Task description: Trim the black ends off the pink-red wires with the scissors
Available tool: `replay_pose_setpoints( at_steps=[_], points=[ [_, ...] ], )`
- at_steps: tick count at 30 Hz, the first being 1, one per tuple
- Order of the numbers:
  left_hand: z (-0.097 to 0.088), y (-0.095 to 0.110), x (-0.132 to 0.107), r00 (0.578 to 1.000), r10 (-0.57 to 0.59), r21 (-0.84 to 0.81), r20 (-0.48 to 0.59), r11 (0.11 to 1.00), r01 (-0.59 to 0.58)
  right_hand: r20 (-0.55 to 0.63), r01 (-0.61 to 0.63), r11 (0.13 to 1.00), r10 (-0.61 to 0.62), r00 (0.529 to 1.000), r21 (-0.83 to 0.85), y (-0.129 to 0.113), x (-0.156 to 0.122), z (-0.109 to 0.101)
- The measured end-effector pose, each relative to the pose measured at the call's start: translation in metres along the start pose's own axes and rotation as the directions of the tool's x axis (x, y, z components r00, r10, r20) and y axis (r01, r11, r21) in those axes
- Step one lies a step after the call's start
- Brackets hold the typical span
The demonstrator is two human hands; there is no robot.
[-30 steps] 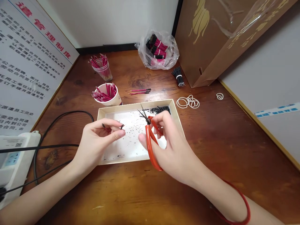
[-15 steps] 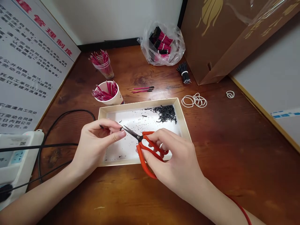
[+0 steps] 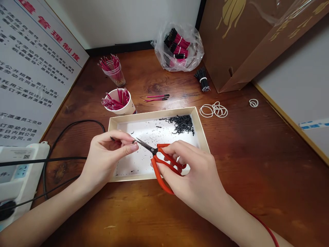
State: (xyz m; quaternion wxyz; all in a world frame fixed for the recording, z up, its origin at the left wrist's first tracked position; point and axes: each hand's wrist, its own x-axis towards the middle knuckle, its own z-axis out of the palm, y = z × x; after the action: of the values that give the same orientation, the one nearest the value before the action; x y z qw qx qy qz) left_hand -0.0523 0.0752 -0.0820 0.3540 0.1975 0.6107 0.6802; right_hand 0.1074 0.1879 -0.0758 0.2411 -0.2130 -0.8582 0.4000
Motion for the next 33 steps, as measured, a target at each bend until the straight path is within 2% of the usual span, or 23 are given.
replay_pose_setpoints(
  at_steps=[10,16,22,33],
  points=[
    [-0.0006,0.0014,0.0002,1.0,-0.001,0.047,-0.009,0.999,0.001,-0.027,0.043,0.998,-0.045,0.999,-0.056,0.0026,-0.0034,-0.0028],
    [-0.0002,0.0004,0.0002,1.0,0.007,0.067,-0.003,0.998,-0.007,-0.031,-0.019,0.999,0.018,0.999,-0.041,0.0016,-0.0028,-0.0016],
    [-0.0009,-0.0003,-0.0001,1.0,0.009,0.088,-0.004,0.996,-0.008,-0.035,0.038,0.997,-0.04,0.999,-0.064,-0.0007,-0.0022,-0.001],
    [-0.0006,0.0015,0.0009,0.999,-0.002,0.095,-0.032,0.995,0.005,-0.01,0.001,0.998,-0.002,1.0,-0.062,-0.0019,-0.0037,-0.0015]
  ],
)
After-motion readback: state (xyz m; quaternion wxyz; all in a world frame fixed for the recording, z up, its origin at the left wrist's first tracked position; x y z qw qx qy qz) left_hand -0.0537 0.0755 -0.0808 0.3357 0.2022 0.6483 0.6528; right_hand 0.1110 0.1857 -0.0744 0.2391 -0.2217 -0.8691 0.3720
